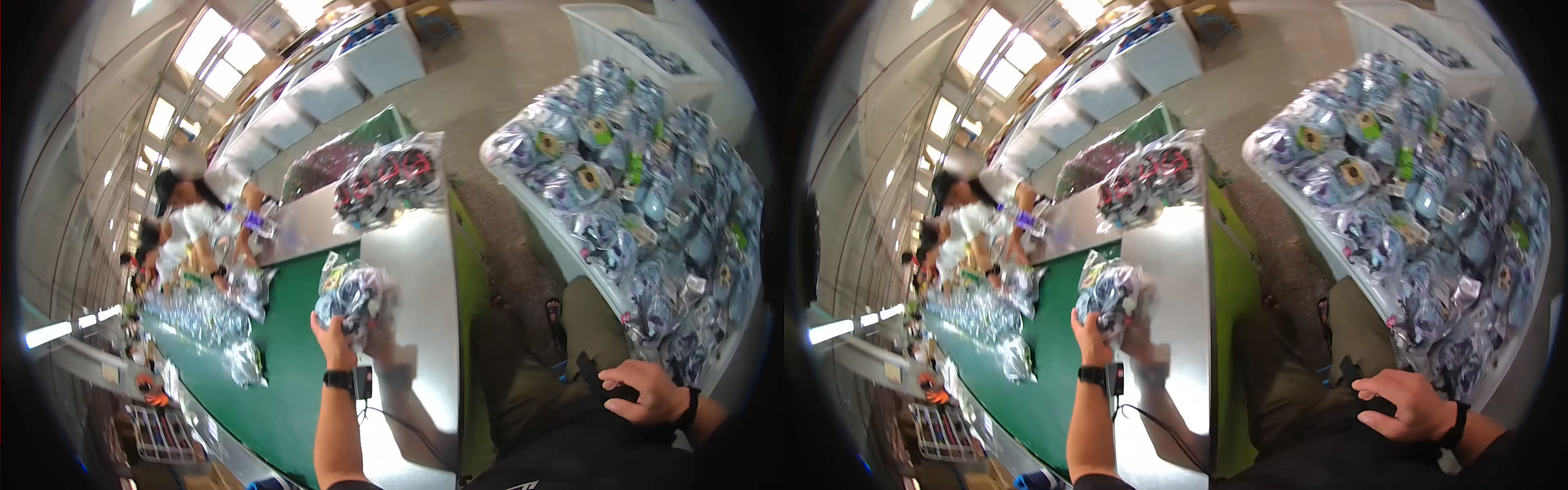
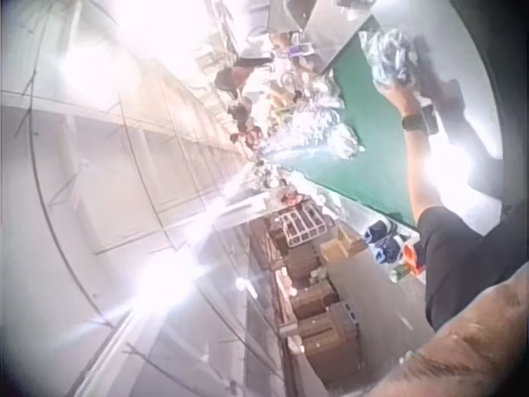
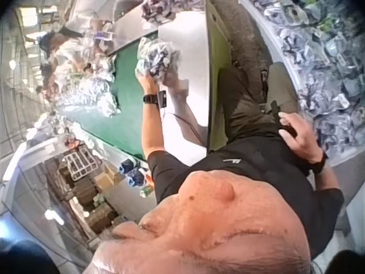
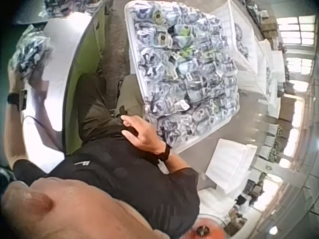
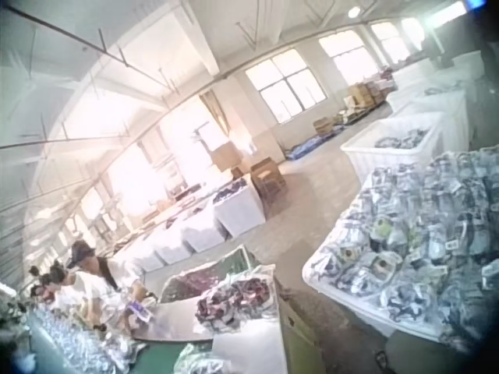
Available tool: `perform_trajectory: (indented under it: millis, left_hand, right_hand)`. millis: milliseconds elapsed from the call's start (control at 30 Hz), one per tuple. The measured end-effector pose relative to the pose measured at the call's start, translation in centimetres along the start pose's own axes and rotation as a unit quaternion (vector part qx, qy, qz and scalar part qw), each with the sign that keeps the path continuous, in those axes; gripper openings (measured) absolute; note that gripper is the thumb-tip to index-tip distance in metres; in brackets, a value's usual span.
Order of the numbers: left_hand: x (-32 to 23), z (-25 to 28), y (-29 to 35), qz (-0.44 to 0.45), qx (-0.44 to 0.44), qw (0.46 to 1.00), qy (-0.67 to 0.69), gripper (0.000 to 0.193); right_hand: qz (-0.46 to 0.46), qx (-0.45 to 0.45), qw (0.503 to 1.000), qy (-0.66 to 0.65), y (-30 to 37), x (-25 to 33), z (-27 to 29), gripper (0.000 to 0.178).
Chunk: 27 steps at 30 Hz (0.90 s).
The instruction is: The person picks up packaged slippers from a green conveyor belt and places them into a large white bin. The person handles the items one by one, moving them from the belt to the bin repeatedly.
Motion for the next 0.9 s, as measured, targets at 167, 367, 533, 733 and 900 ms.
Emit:
perform_trajectory:
  millis: [167, 367, 533, 733, 900]
  left_hand:
    - [-2.3, -11.8, 11.1, -0.020, 0.199, 0.975, 0.091, 0.076]
    - [2.2, -26.1, 28.2, 0.006, 0.431, 0.902, 0.020, 0.097]
    - [5.0, -30.6, 39.4, -0.139, 0.563, 0.799, -0.159, 0.100]
    - [8.8, -31.9, 39.2, -0.002, 0.662, 0.743, -0.101, 0.073]
    - [9.5, -30.4, 36.0, -0.010, 0.639, 0.727, -0.251, 0.048]
  right_hand:
    - [-0.027, -0.048, 0.995, -0.083, 1.8, -0.8, 2.5, 0.043]
    - [-0.086, -0.110, 0.951, -0.276, 1.3, -3.6, 3.5, 0.081]
    - [-0.099, -0.217, 0.920, -0.310, 4.1, -5.4, 6.2, 0.081]
    - [-0.133, -0.403, 0.860, -0.284, 15.3, -7.9, 18.6, 0.049]
    - [-0.131, -0.519, 0.825, -0.182, 25.0, -8.3, 27.5, 0.061]
Point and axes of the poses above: each hand's wrist, its own y-axis away from the middle knuckle, its own z-axis out of the back of the hand, x = y × z, the point moved 10 cm from there along -y, towards the middle knuckle, and after that the axes turned 5 degrees about z, right-handed, at the moved point
